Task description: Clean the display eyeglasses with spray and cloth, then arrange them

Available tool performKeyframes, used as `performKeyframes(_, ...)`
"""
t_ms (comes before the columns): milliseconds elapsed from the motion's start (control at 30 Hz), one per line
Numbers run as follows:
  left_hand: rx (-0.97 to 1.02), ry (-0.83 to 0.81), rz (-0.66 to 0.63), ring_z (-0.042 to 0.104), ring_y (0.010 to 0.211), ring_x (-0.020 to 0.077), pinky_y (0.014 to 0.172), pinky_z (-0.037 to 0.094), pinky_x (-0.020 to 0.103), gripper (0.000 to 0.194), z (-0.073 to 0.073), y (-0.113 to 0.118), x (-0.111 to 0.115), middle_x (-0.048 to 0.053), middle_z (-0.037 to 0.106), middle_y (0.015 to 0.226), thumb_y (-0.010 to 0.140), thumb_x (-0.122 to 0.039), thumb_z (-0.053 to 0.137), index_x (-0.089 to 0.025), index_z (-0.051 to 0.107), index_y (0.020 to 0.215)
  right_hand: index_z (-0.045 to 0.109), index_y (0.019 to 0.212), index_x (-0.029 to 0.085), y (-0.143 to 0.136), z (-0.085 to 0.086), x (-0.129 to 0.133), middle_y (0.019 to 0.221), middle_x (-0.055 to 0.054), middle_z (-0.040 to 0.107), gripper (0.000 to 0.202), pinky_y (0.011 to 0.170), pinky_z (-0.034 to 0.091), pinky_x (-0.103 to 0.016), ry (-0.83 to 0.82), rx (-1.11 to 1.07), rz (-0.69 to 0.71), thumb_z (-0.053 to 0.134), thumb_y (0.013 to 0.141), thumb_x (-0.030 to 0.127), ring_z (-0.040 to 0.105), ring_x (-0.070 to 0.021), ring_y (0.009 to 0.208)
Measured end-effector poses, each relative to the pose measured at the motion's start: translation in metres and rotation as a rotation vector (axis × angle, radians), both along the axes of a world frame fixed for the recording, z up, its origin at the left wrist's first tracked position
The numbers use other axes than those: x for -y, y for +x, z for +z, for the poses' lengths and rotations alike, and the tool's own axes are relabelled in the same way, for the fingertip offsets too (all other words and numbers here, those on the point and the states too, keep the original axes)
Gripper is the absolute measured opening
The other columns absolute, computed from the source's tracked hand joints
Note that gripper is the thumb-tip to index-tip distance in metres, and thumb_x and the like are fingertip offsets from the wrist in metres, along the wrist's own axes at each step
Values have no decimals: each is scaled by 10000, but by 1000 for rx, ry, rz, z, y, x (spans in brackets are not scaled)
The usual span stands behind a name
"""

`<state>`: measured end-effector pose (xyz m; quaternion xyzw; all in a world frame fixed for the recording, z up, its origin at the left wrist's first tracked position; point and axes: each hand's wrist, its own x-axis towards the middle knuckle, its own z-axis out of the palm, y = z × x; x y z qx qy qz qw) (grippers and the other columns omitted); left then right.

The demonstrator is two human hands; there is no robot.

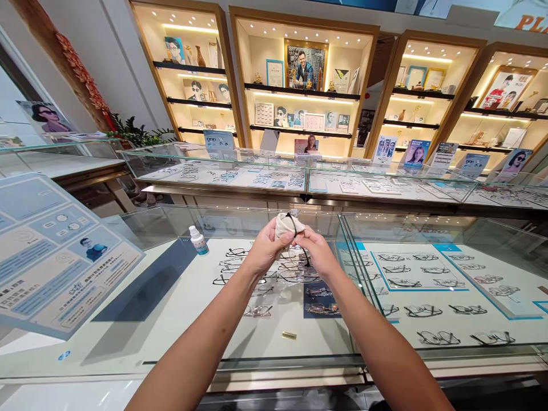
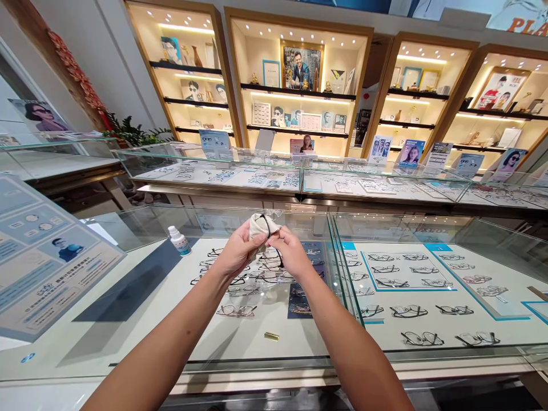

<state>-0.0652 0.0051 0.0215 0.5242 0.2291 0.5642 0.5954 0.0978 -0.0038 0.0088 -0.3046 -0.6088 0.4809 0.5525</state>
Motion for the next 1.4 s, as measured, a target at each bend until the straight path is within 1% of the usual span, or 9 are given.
performKeyframes(100,-13,6,33,610,722,124,704,486,238,532,-1,3,2,15,699,871,704,-385,968,-171,657,1079,712,735,235,-3,0,3,947,-12,563,197,984,403,-347,6,23,22,687,832,405,549,-220,984)
performKeyframes(300,-9,-14,197,566,619,121,614,451,241,496,-9,4,-2,1,666,743,776,-585,876,-164,663,927,725,750,240,-3,-1,3,942,-11,537,183,968,399,-344,52,84,15,679,848,388,544,-221,992)
performKeyframes(433,-44,-43,128,620,652,170,625,478,280,563,-7,-4,-7,41,683,720,777,-690,821,-149,691,866,733,742,234,-2,-1,0,923,-7,540,193,957,405,-342,26,40,17,686,832,398,544,-214,961)
performKeyframes(667,-80,29,41,626,736,137,691,471,238,544,-5,-5,-5,28,716,893,706,-427,959,-175,677,1097,731,767,230,-1,-2,0,953,-11,559,190,951,397,-341,-11,3,3,701,835,405,553,-221,982)
performKeyframes(800,-76,42,128,560,640,115,634,444,230,475,-8,1,-2,-12,653,759,750,-504,916,-175,644,960,726,767,236,-4,-3,2,952,-11,558,179,972,392,-346,36,55,16,691,838,396,558,-229,1015)
performKeyframes(1000,-106,34,207,505,539,125,523,383,251,559,-14,-3,-10,3,607,631,840,-717,745,-169,641,810,728,764,240,-3,-3,1,933,-10,544,179,939,399,-338,74,85,7,684,853,389,547,-216,976)
performKeyframes(1200,-61,28,29,642,758,153,709,490,251,535,-9,-3,-8,35,720,887,743,-486,932,-171,689,1100,718,768,236,3,-2,-3,935,-10,540,199,943,401,-342,77,48,-49,677,879,396,547,-214,976)
performKeyframes(1267,-61,40,53,606,710,124,674,462,227,529,-7,-1,-4,9,695,850,724,-446,953,-173,668,1077,722,792,233,2,-4,-4,940,-11,543,200,939,405,-342,84,68,-29,682,877,409,549,-218,982)
performKeyframes(1400,-72,53,195,510,593,98,575,395,219,506,-9,3,-2,-22,627,712,773,-580,884,-165,629,908,715,814,234,-6,-8,-1,940,-10,541,187,934,407,-335,102,101,-11,668,881,401,552,-219,989)
